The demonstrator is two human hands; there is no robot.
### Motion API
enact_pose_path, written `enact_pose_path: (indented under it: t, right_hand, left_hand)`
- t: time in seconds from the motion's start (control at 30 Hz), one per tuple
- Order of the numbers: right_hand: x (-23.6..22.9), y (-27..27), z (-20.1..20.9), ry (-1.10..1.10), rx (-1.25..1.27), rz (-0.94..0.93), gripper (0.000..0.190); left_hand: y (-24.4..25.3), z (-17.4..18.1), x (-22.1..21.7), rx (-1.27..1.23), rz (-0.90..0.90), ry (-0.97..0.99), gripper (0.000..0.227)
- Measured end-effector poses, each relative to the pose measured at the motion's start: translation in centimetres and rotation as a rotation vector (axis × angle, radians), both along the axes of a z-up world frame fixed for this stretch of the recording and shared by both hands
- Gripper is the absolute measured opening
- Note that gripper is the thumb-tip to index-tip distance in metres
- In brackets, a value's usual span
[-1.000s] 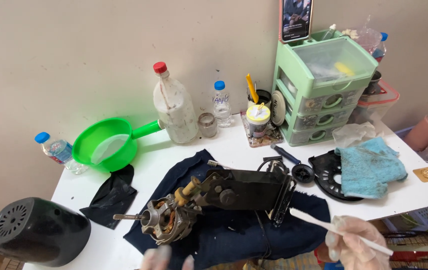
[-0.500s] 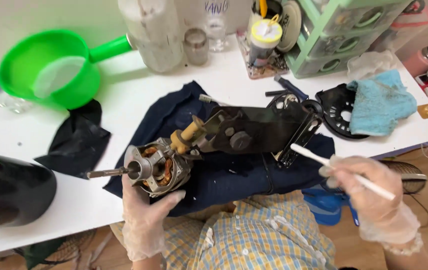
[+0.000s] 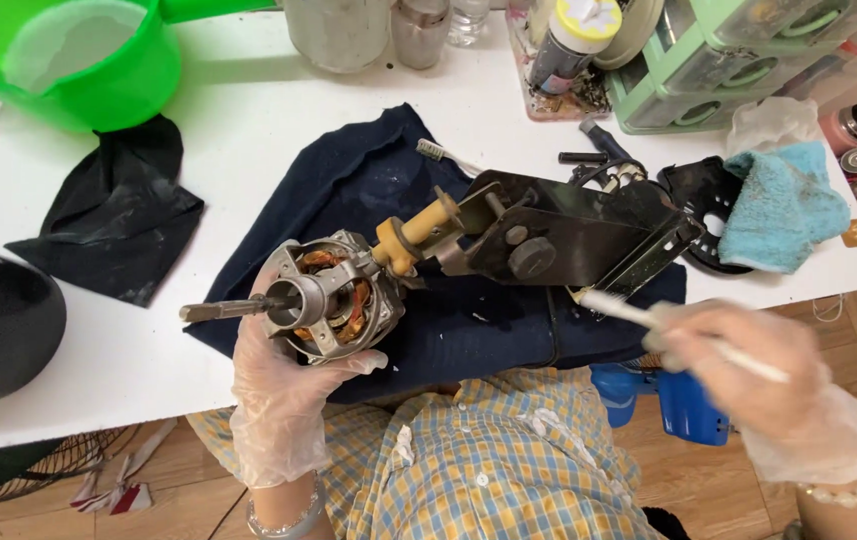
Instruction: Cleaning a motor assembly using a small brush and repositioning it on a workbench.
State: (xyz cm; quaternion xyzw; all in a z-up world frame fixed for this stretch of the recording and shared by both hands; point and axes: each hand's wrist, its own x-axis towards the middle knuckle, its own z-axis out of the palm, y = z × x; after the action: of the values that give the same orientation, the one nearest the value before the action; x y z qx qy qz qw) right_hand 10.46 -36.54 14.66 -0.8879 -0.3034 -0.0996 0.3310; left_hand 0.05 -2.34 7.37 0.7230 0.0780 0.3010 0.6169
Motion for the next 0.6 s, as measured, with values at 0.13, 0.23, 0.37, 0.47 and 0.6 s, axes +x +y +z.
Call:
enact_pose_path:
  t: [0.13, 0.23, 0.37, 0.47, 0.6]
  right_hand:
    - [1.0, -0.4, 0.1, 0.098, -0.068, 0.087, 0.009]
    - [0.8, 0.2, 0.7, 0.257, -0.142, -0.03, 0.01]
    - [2.7, -1.1, 0.4, 0.134, -0.12, 0.195, 0.014]
    - [3.2, -1.4, -1.0, 0.338, -0.232, 0.106, 0.018]
    - [2.3, 0.4, 1.3, 0.678, -0.198, -0.248, 0.023]
  left_hand:
    - [-0.3, 0.3, 0.1, -0.08, 0.019, 0.005, 0.105]
    - [-0.6, 1.1, -0.1, -0.114, -0.019, -0.044, 0.101]
    - [-0.7, 0.7, 0.0, -0.191, -0.011, 0.002, 0.108]
    - [-0.7, 1.4, -0.2, -0.156, 0.021, 0.095, 0.109]
    - [-0.8, 1.2, -0.2, -0.272, 0.023, 0.065, 0.109]
